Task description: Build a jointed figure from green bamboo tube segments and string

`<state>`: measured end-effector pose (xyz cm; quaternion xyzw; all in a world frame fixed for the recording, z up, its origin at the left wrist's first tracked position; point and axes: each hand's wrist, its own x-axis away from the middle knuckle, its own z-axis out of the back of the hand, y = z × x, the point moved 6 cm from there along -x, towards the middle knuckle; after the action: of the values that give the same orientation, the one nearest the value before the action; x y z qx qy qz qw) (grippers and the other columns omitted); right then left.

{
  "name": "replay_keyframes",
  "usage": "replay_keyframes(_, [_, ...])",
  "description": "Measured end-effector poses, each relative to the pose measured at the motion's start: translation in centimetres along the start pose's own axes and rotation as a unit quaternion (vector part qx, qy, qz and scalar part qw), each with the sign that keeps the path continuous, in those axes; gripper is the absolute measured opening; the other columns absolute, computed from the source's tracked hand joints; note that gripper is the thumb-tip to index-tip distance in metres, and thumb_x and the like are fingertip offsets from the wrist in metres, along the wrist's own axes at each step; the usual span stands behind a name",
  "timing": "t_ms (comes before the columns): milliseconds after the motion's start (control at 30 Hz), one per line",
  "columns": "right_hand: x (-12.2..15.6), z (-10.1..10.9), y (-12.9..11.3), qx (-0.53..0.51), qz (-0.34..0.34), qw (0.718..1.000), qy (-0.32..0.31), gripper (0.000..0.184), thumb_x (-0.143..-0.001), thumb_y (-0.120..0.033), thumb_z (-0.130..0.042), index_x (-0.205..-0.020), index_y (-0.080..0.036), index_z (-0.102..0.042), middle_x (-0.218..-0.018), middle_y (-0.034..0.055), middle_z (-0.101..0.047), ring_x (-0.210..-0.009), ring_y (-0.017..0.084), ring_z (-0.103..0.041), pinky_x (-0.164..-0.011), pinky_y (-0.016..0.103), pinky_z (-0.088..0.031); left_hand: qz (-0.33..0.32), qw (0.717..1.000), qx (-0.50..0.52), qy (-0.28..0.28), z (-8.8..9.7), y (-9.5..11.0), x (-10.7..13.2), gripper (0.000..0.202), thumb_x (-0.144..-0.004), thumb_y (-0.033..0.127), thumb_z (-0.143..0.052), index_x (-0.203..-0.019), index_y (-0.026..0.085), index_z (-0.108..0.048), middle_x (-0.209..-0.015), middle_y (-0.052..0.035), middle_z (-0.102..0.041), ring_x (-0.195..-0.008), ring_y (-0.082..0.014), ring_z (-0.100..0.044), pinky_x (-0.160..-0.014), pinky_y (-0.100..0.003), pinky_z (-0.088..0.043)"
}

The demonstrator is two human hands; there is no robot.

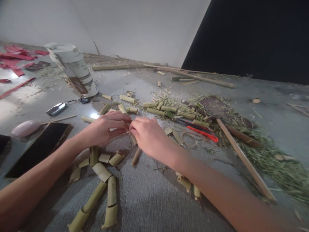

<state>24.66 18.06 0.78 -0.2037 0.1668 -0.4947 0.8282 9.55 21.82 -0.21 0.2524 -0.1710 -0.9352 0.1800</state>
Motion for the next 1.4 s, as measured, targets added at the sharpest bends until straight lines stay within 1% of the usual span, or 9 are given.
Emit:
replay_keyframes(233, [-0.5,0.6,0.8,-0.13,-0.028,0.991,0.0,0.02,-0.107,-0.023,-0.058,-0.093,-0.021,-0.072,-0.095,0.0014,-0.076,-0.088,0.016,-0.068,-0.079,0.031,-0.044,0.03,0.999,0.012,0.006,0.2,0.3,-0.1,0.024,-0.11,0.028,-0.059,-0.098,0.022,-0.078,-0.112,-0.0068,-0.081,-0.104,-0.0217,-0.074,-0.097,-0.038,-0.051])
replay_keyframes(467, [0.7,1.5,0.8,0.005,-0.075,0.995,0.06,0.03,-0.096,-0.05,-0.076,-0.105,-0.022,-0.071,-0.083,-0.0005,-0.071,-0.071,0.018,-0.06,-0.07,0.034,-0.038,0.11,0.986,0.117,0.039,0.5,-0.3,-0.1,0.025,-0.109,0.033,-0.06,-0.099,0.018,-0.078,-0.095,-0.006,-0.079,-0.087,-0.0184,-0.07,-0.08,-0.031,-0.051])
replay_keyframes(533, [0.9,1.1,0.5,0.054,-0.065,0.996,0.037,0.029,-0.089,-0.043,-0.083,-0.104,-0.021,-0.07,-0.085,0.0,-0.072,-0.075,0.019,-0.061,-0.072,0.034,-0.038,0.152,0.978,0.141,0.039,0.5,-0.6,0.0,0.026,-0.109,0.037,-0.061,-0.099,0.018,-0.077,-0.093,-0.0044,-0.078,-0.083,-0.0171,-0.068,-0.076,-0.028,-0.05])
replay_keyframes(667, [1.0,0.4,0.0,0.1,-0.028,0.995,0.013,0.005,-0.091,-0.017,-0.067,-0.091,-0.021,-0.066,-0.083,0.0001,-0.072,-0.075,0.019,-0.061,-0.076,0.036,-0.038,0.184,0.966,0.177,0.039,0.5,-1.0,0.3,0.028,-0.107,0.042,-0.063,-0.1,0.02,-0.078,-0.095,-0.0034,-0.079,-0.088,-0.0177,-0.069,-0.078,-0.028,-0.051])
replay_keyframes(900, [0.9,0.3,-0.1,0.117,-0.002,0.993,-0.002,0.01,-0.091,-0.018,-0.063,-0.099,-0.02,-0.068,-0.079,0.0005,-0.071,-0.07,0.018,-0.058,-0.073,0.035,-0.036,0.216,0.956,0.197,0.034,0.2,-1.7,0.8,0.031,-0.107,0.044,-0.064,-0.098,0.019,-0.079,-0.094,-0.0037,-0.078,-0.089,-0.0193,-0.07,-0.079,-0.03,-0.051])
replay_keyframes(1033, [0.8,0.4,0.7,0.044,-0.031,0.998,-0.042,0.026,-0.091,-0.018,-0.06,-0.112,-0.024,-0.075,-0.071,-0.0013,-0.068,-0.062,0.016,-0.054,-0.063,0.033,-0.031,0.225,0.954,0.194,0.03,0.2,-1.8,0.8,0.031,-0.107,0.042,-0.062,-0.098,0.019,-0.08,-0.095,-0.0041,-0.079,-0.089,-0.02,-0.071,-0.078,-0.03,-0.052])
replay_keyframes(1200, [0.4,1.5,2.7,-0.139,-0.099,0.982,-0.079,0.021,-0.097,-0.029,-0.059,-0.106,-0.024,-0.078,-0.075,0.0008,-0.068,-0.059,0.014,-0.051,-0.058,0.033,-0.031,0.233,0.952,0.196,0.027,0.2,-1.7,0.7,0.031,-0.107,0.043,-0.061,-0.099,0.02,-0.081,-0.097,-0.0039,-0.08,-0.091,-0.0202,-0.071,-0.081,-0.031,-0.051])
replay_keyframes(1300, [0.0,2.3,3.8,-0.241,-0.128,0.962,-0.031,0.012,-0.098,-0.033,-0.063,-0.1,-0.024,-0.071,-0.074,0.0,-0.066,-0.061,0.014,-0.05,-0.059,0.033,-0.033,0.23,0.954,0.191,0.022,0.3,-1.5,0.5,0.03,-0.107,0.043,-0.062,-0.101,0.021,-0.081,-0.095,-0.0034,-0.079,-0.089,-0.0193,-0.07,-0.08,-0.031,-0.049])
replay_keyframes(1400, [-0.2,2.6,4.3,-0.327,-0.135,0.934,0.048,0.011,-0.099,-0.035,-0.067,-0.098,-0.025,-0.064,-0.086,0.0027,-0.073,-0.077,0.018,-0.063,-0.07,0.035,-0.042,0.221,0.955,0.196,0.021,0.3,-1.3,0.5,0.03,-0.107,0.042,-0.061,-0.1,0.02,-0.081,-0.095,-0.0032,-0.079,-0.087,-0.0182,-0.068,-0.079,-0.03,-0.048])
